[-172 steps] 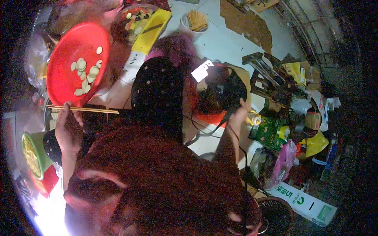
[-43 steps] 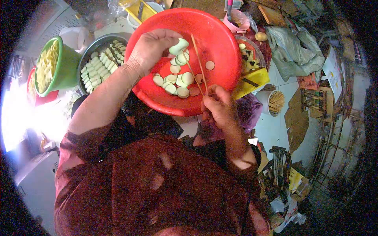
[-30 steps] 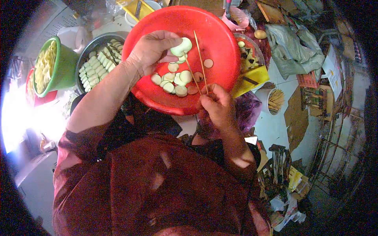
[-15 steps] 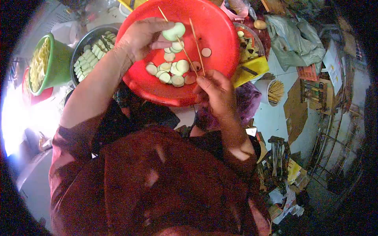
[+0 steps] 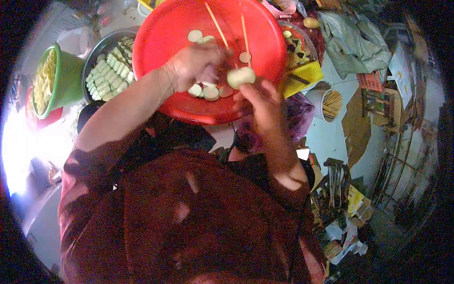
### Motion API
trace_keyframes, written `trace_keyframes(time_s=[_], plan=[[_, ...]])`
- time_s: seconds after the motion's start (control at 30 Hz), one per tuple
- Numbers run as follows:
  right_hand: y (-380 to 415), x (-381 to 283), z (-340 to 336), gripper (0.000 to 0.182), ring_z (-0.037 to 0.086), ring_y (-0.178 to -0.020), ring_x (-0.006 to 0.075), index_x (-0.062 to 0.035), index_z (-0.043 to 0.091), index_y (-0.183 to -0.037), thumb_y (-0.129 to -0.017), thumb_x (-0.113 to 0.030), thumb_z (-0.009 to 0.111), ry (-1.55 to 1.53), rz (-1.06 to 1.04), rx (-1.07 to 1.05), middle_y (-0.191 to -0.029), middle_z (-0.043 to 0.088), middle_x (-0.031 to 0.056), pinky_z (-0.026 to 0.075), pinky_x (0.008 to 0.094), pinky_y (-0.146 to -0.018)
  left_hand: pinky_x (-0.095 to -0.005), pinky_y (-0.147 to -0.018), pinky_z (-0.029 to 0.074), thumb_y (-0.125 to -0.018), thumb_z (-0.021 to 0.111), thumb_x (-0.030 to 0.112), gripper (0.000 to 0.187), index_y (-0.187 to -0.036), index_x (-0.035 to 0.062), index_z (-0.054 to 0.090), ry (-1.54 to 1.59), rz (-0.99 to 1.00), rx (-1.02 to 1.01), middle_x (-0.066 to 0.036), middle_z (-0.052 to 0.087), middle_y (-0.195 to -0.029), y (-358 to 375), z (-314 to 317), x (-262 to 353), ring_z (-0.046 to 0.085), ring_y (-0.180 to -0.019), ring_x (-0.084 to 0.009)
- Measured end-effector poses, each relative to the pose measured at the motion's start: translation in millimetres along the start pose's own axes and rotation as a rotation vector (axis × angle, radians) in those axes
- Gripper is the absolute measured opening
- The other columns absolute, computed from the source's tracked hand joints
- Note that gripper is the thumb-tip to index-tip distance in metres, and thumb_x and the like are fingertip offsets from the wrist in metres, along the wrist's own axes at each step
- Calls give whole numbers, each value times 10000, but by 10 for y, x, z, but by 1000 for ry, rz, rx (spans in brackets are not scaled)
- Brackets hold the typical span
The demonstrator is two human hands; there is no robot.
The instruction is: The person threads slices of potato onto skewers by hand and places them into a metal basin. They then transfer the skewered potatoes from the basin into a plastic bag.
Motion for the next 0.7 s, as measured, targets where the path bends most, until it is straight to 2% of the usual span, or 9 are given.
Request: trace_keyframes(time_s=[0.03, 0.07, 0.13, 0.17, 0.23, 0.37, 0.5, 0.6, 0.7], plan=[[54, -80, -7, 225, 583, -539, 161, -36, 580, -928, -795, -211, 633, -56, 83, 41, -713, 616, 79, 454, 261, -471, -248, -522, 480, -852, 572, 219, 192, -932, 45, 571, 344, 16, -373, -46, 569, -707, -180, -13, 23, 550, -570, -117], [73, -107, -26, 225, 583, -539, 161, -36, 580, -928, -795, -211, 633, -58, 82, 44, -713, 616, 79, 454, 261, -471, -271, -580, 494, -851, 575, 246, 237, -957, 33, 576, 148, -74, 71, -48, 592, -753, -346, -264, -140, 553, -626, -106], [88, -163, -56, 218, 570, -526, 154, -34, 572, -921, -804, -211, 622, -125, 23, 25, -702, 607, 73, 441, 254, -458, -326, -655, 513, -844, 564, 246, 231, -934, 33, 571, -414, 121, 105, -106, 628, -845, -669, -476, -228, 608, -730, -169], [91, -147, -79, 232, 568, -523, 154, -34, 566, -937, -807, -220, 616, -114, 37, 32, -696, 601, 73, 439, 249, -458, -326, -655, 513, -844, 564, 246, 231, -934, 33, 571, -414, 122, 102, -106, 628, -845, -722, -462, -327, 608, -730, -169], [89, -113, -127, 243, 565, -523, 153, -34, 565, -946, -806, -226, 617, -60, 34, 41, -698, 601, 70, 438, 248, -462, -374, -707, 516, -836, 529, 213, 206, -947, 44, 570, -1472, 292, 143, -170, 631, -933, -717, -304, -379, 633, -837, -261], [164, -164, -107, 278, 556, -522, 148, -36, 564, -975, -799, -244, 623, -16, 99, 53, -702, 598, 60, 435, 248, -477, -387, -750, 507, -808, 492, 160, 267, -1051, 60, 540, -1718, 47, 111, -187, 594, -1009, -570, -41, -375, 616, -916, -307], [177, -181, -120, 279, 545, -518, 138, -40, 571, -975, -800, -251, 623, -28, 96, 32, -696, 595, 51, 431, 244, -484, -394, -740, 509, -805, 499, 169, 277, -1053, 50, 532, -1693, -35, 24, -188, 576, -1039, -557, 5, -337, 621, -894, -310], [166, -140, -149, 269, 539, -514, 131, -43, 574, -970, -804, -249, 618, 6, 50, 45, -686, 591, 48, 426, 236, -484, -398, -726, 510, -785, 533, 162, 235, -983, 39, 565, -1762, 156, 56, -192, 595, -981, -504, 17, -274, 621, -870, -319], [201, -159, -154, 258, 538, -515, 123, -44, 576, -965, -806, -243, 616, 32, 2, 26, -670, 587, 42, 425, 237, -476, -326, -667, 513, -783, 596, 178, 210, -943, 43, 607, -1139, 22, 103, -129, 631, -882, -571, -161, -104, 626, -788, -227]])
Point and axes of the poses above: each hand's wrist, its own y-axis away from the middle knuckle, its own z-axis out of the palm, x = y × z, the point moved 4 cm from there along -y, towards the middle knuckle
